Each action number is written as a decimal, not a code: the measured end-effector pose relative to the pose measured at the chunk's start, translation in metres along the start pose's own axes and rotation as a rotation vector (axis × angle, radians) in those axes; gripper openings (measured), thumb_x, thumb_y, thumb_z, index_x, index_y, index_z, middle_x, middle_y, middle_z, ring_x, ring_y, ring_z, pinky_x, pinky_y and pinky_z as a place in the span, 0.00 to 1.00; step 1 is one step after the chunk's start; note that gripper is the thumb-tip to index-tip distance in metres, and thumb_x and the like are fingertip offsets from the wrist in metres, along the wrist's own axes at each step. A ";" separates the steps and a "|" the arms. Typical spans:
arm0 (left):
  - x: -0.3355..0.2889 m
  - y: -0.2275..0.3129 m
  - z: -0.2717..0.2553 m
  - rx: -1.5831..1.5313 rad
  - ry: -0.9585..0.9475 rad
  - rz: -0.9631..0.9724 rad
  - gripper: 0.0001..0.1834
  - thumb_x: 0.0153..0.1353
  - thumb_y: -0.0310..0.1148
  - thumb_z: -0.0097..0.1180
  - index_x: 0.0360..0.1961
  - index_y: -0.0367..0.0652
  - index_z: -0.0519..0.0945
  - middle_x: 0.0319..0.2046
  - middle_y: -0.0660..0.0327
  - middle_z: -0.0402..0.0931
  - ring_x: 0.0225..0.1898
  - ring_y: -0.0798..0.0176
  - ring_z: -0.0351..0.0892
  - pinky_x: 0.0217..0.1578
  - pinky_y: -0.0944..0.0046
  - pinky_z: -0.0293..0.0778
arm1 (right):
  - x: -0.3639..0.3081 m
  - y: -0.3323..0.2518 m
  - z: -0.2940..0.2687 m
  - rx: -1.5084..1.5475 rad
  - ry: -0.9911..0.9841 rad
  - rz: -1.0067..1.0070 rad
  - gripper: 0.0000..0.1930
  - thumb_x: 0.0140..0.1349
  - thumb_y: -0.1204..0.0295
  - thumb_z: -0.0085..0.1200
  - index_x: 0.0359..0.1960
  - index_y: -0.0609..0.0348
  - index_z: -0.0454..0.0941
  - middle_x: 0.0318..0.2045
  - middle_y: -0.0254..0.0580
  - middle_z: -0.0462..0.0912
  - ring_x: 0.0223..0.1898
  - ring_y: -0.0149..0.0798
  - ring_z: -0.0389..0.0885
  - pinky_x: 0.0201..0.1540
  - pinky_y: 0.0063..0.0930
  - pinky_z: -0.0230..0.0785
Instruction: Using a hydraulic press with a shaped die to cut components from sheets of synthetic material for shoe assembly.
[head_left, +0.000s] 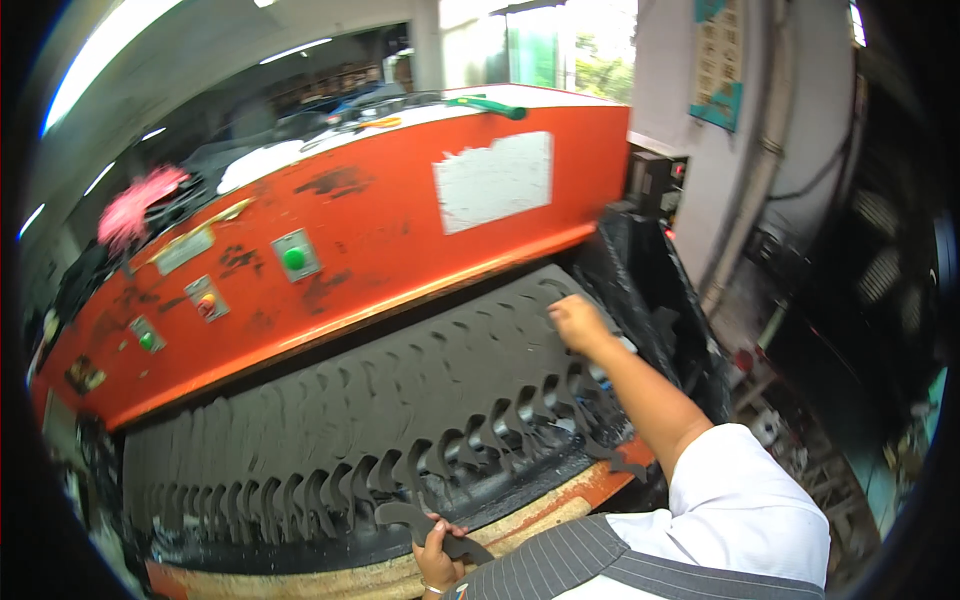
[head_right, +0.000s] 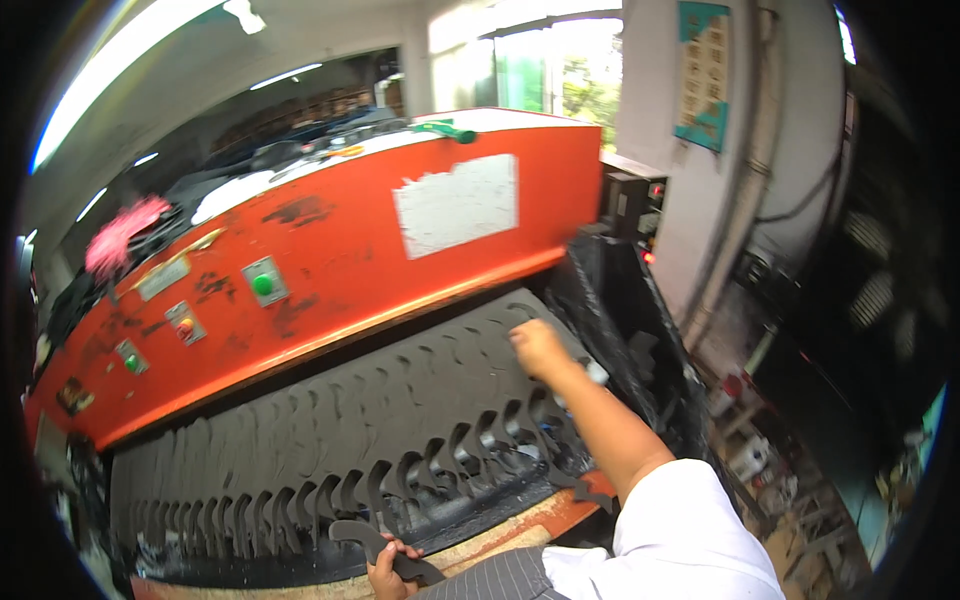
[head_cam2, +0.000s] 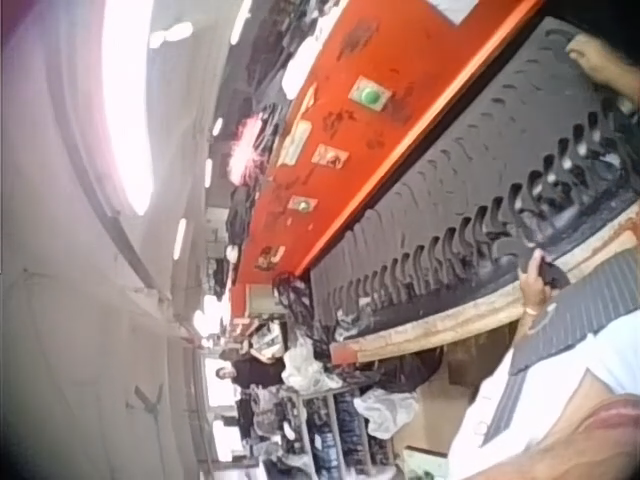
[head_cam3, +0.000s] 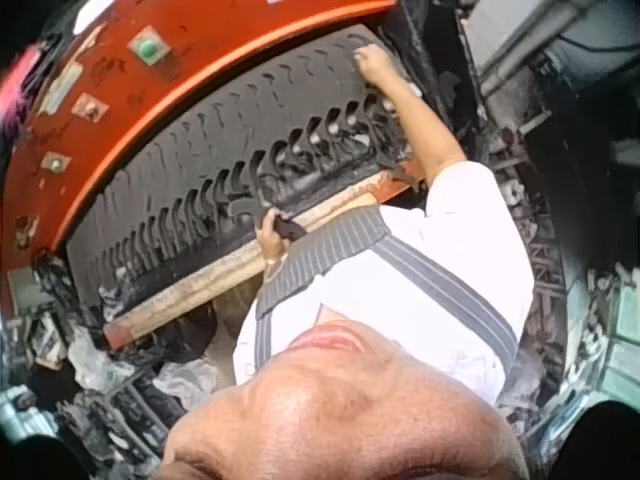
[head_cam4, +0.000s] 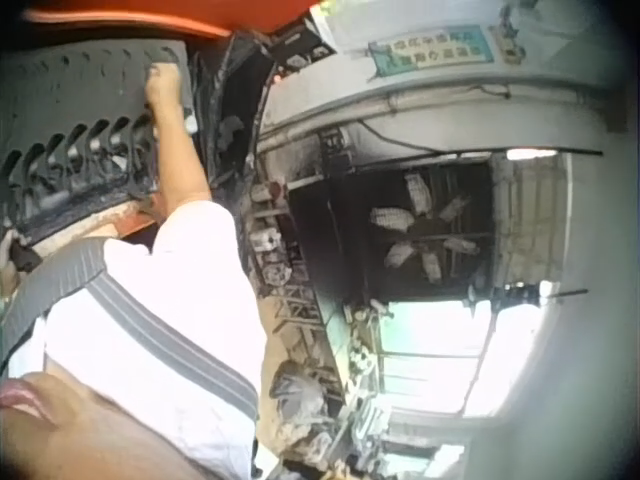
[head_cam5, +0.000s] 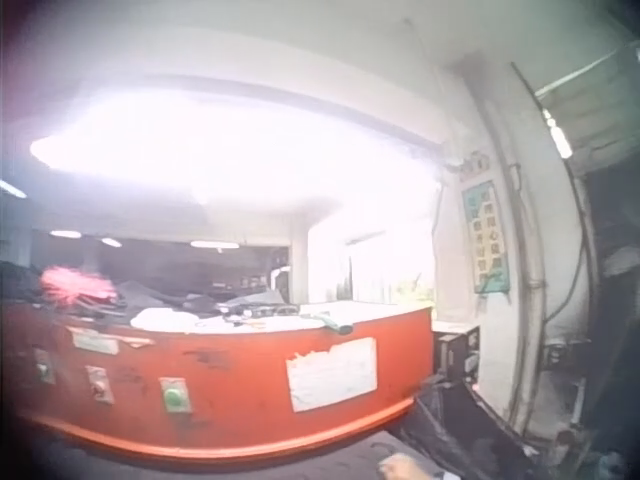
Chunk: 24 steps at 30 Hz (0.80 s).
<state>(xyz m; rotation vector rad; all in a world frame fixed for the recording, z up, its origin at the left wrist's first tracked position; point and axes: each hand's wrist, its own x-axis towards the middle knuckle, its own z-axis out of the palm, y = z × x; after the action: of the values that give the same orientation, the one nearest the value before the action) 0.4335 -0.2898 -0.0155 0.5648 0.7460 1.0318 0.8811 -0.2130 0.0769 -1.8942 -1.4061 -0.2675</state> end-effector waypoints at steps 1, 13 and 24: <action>-0.005 -0.017 -0.018 -0.061 -0.023 0.023 0.14 0.59 0.24 0.52 0.46 0.38 0.68 0.27 0.60 0.72 0.28 0.61 0.76 0.39 0.55 0.77 | 0.006 0.032 -0.006 -0.109 -0.021 0.030 0.13 0.60 0.67 0.49 0.38 0.61 0.82 0.41 0.54 0.81 0.46 0.54 0.77 0.53 0.42 0.68; -0.100 -0.061 -0.003 0.126 0.087 0.274 0.16 0.61 0.29 0.58 0.48 0.37 0.72 0.31 0.65 0.75 0.32 0.72 0.77 0.36 0.69 0.74 | -0.008 0.115 -0.032 -0.717 -0.610 0.240 0.21 0.55 0.62 0.59 0.47 0.64 0.78 0.50 0.55 0.79 0.53 0.52 0.77 0.56 0.37 0.71; -0.116 -0.091 0.003 0.179 -0.025 0.316 0.18 0.63 0.34 0.58 0.50 0.40 0.71 0.31 0.65 0.75 0.28 0.74 0.75 0.32 0.72 0.74 | 0.032 0.260 -0.038 -0.371 -0.456 0.323 0.33 0.50 0.61 0.61 0.54 0.72 0.67 0.47 0.64 0.77 0.50 0.56 0.77 0.55 0.40 0.69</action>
<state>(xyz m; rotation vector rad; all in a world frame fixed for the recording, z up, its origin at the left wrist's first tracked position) 0.4496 -0.4333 -0.0471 0.8691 0.7460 1.2531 1.1345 -0.2452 0.0074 -2.5744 -1.3675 0.0764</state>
